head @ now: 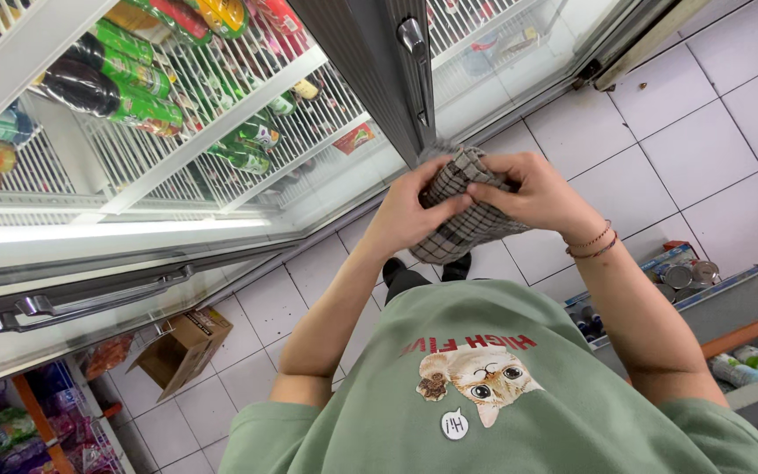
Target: The person cleans the glass door of a commercial refrigerator and the shelves of a nearby display unit. They use a spray bottle to apply cleaner and a cloth to wipe the surfaces.
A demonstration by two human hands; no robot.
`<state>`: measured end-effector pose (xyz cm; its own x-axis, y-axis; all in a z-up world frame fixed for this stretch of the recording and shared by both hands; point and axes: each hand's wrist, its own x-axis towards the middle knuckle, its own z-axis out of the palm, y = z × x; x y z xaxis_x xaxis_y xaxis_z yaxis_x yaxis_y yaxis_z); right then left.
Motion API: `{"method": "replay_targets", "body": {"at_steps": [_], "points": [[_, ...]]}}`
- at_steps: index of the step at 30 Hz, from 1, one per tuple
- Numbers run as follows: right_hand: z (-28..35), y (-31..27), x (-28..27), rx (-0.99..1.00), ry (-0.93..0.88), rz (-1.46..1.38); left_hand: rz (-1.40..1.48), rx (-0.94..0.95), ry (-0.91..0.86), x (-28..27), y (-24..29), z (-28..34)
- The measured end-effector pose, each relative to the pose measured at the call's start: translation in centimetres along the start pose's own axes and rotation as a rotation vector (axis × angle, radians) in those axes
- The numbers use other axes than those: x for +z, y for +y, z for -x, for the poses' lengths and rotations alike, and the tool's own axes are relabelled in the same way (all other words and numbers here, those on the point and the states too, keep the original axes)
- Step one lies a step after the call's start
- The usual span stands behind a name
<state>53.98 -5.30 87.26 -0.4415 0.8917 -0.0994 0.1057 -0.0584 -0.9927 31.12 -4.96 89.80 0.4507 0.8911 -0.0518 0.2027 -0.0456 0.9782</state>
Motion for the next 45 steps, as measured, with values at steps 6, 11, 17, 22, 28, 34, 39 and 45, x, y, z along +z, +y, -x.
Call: {"method": "replay_targets", "body": {"at_steps": [6,11,17,22,28,34,39,45], "points": [[1.5,1.2,-1.3,0.127,0.251,0.062,0.198,-0.208,0.097,2.5,-5.0,-0.6],[2.3,9.0,-0.5,0.124,0.601,-0.425,-0.196,-0.098,0.314,3.8,-1.7,0.7],[2.0,9.6,4.2,0.079,0.125,-1.194,-0.195,0.172,0.051,8.1,4.2,4.8],[2.8,6.2,6.8,-0.006,-0.083,-1.353,-0.227,0.274,-0.035,7.8,6.5,7.0],[0.5,2.3,8.2,-0.101,-0.203,-1.409,-0.42,0.138,0.512,-1.6,6.6,7.2],[-2.2,-2.3,10.6,0.002,-0.1,-1.231,0.794,-0.004,0.332,-7.9,-0.3,8.2],[-7.4,-5.8,13.2,0.047,-0.1,-0.769,1.371,-0.065,0.17,-9.0,-3.0,11.3],[-10.0,-15.4,11.9,-0.425,0.003,-0.072,1.146,0.088,0.754,-18.3,6.0,15.3]]}}
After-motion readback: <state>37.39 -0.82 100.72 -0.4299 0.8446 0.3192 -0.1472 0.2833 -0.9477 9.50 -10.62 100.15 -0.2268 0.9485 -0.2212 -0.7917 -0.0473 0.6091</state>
